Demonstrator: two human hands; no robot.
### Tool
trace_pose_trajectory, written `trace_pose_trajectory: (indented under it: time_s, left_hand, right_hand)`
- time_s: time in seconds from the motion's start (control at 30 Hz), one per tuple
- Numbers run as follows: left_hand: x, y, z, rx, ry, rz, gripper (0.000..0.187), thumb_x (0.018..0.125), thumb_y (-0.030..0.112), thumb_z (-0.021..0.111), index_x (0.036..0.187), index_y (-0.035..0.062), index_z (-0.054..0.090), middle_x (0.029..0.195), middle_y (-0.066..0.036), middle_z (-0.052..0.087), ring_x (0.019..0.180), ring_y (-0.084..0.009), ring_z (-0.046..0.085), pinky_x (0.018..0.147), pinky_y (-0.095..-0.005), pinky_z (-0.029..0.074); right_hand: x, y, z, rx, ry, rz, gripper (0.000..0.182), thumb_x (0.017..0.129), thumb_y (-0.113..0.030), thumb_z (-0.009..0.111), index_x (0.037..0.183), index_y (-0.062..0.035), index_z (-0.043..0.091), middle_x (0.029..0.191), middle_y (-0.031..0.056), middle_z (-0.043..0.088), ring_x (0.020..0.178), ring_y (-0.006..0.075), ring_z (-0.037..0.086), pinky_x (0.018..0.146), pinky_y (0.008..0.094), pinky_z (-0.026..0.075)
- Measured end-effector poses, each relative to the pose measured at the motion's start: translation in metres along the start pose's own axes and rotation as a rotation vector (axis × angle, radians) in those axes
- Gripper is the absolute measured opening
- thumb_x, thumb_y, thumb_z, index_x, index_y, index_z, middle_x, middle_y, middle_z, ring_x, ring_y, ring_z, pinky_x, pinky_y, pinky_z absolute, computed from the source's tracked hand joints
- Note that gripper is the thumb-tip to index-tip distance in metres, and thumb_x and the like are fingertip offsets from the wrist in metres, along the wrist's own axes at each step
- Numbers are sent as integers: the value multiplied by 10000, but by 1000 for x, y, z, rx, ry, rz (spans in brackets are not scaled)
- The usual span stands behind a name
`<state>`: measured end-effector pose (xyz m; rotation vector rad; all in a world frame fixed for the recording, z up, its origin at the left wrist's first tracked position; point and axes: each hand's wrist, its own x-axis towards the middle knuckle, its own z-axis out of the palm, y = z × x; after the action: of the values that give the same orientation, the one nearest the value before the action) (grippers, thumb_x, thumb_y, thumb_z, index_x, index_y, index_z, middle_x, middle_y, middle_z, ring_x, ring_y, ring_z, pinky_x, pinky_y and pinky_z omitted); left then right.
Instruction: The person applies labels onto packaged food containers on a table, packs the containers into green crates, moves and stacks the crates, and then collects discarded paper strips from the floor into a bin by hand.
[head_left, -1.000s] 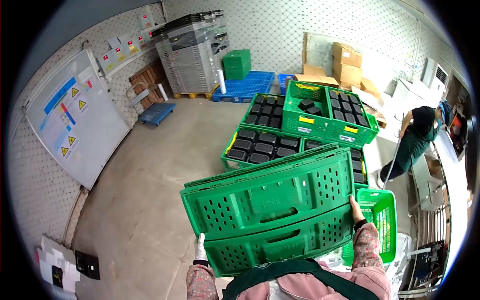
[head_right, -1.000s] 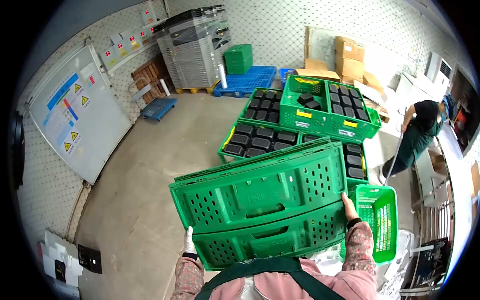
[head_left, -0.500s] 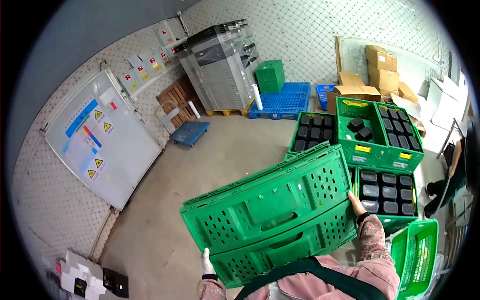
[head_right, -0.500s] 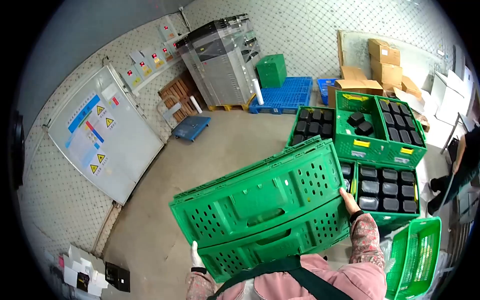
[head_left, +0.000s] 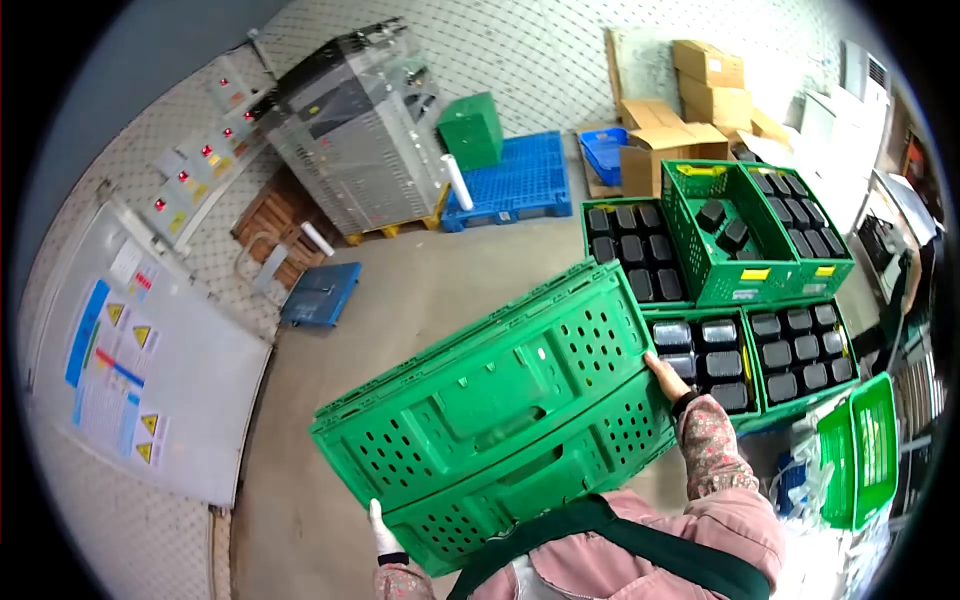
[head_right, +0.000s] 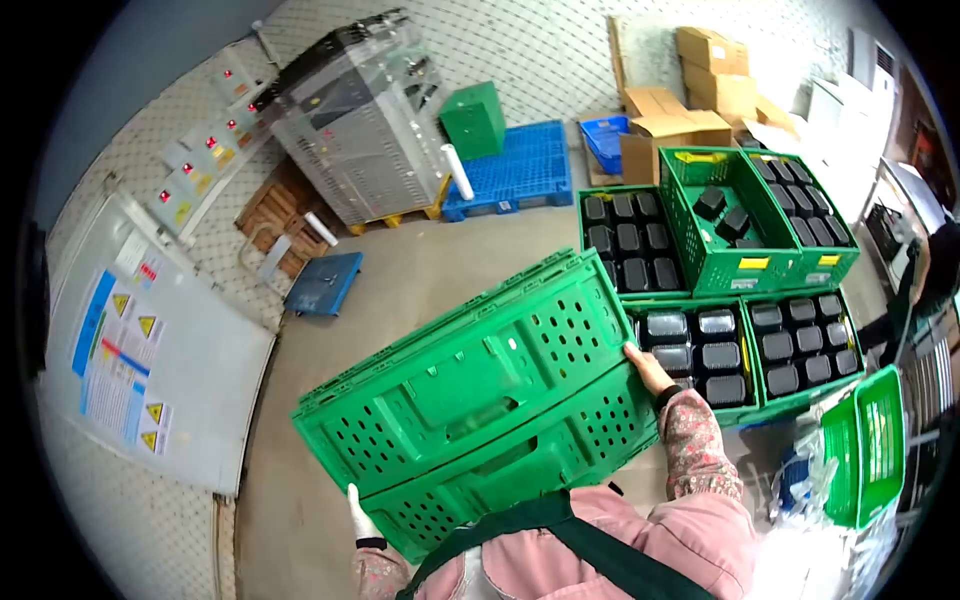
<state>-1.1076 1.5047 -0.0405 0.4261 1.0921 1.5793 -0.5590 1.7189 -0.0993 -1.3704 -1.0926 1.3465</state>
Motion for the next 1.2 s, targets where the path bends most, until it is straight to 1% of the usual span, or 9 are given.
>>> trace_pose_trajectory:
  time_s: [0.07,0.23,0.43,0.67,0.8,0.93,1.03,1.13,1.2]
  left_hand:
    - [20,12,6,161,130,-28,712,865,599,428,1347,76,401,1318,-130,474,1137,-319,492,953,-478,415]
    - [126,14,-12,83,-47,-153,710,859,598,447,1343,80,405,1304,-121,482,1110,-309,512,932,-470,434]
    - [280,50,88,147,-192,-159,702,859,586,463,1334,71,410,1278,-120,497,1093,-296,518,921,-459,439]
    - [351,91,215,192,-190,-156,676,871,560,463,1320,56,422,1249,-116,510,1070,-282,525,909,-435,443]
    - [422,93,238,263,-209,-158,679,872,563,457,1320,54,422,1256,-116,507,1083,-286,516,917,-441,435]
    - [536,97,264,136,-375,-321,685,879,569,444,1326,51,417,1278,-117,498,1097,-294,507,931,-449,420]
    - [613,117,318,247,-456,-237,687,888,573,416,1331,47,412,1301,-123,483,1115,-306,495,947,-454,406]
    - [704,127,375,226,-605,-327,702,884,582,406,1336,45,405,1314,-124,473,1131,-307,483,955,-453,400]
    - [706,117,424,257,-637,-405,705,874,586,425,1325,44,419,1283,-122,499,1102,-299,505,944,-458,408]
  right_hand:
    - [-13,-3,-4,86,-25,127,703,873,-570,464,1207,44,542,1129,115,598,1005,194,550,894,317,410]
    - [-4,-6,0,76,101,163,659,905,-551,433,1229,14,533,1149,66,587,1019,153,540,904,302,405]
    - [120,-20,20,105,292,-8,673,882,-546,478,1145,65,576,1090,103,615,970,177,563,878,313,421]
    - [195,-92,10,14,349,77,684,871,-572,472,1097,58,613,1076,118,624,962,185,574,887,312,425]
    - [228,-124,7,12,389,123,677,874,-577,458,1124,34,608,1097,119,622,988,190,571,903,312,418]
    - [278,-132,7,54,494,128,661,875,-575,463,1112,23,615,1048,108,638,928,182,591,862,306,442]
    - [324,-156,17,298,554,94,591,889,-539,477,1067,1,638,977,66,655,810,148,607,774,274,476]
    - [370,-155,9,224,673,25,593,895,-537,464,1098,-5,631,992,65,653,845,148,601,802,293,467]
    - [363,-157,2,261,751,85,604,890,-542,468,1104,-1,627,993,71,653,856,158,602,808,298,464]
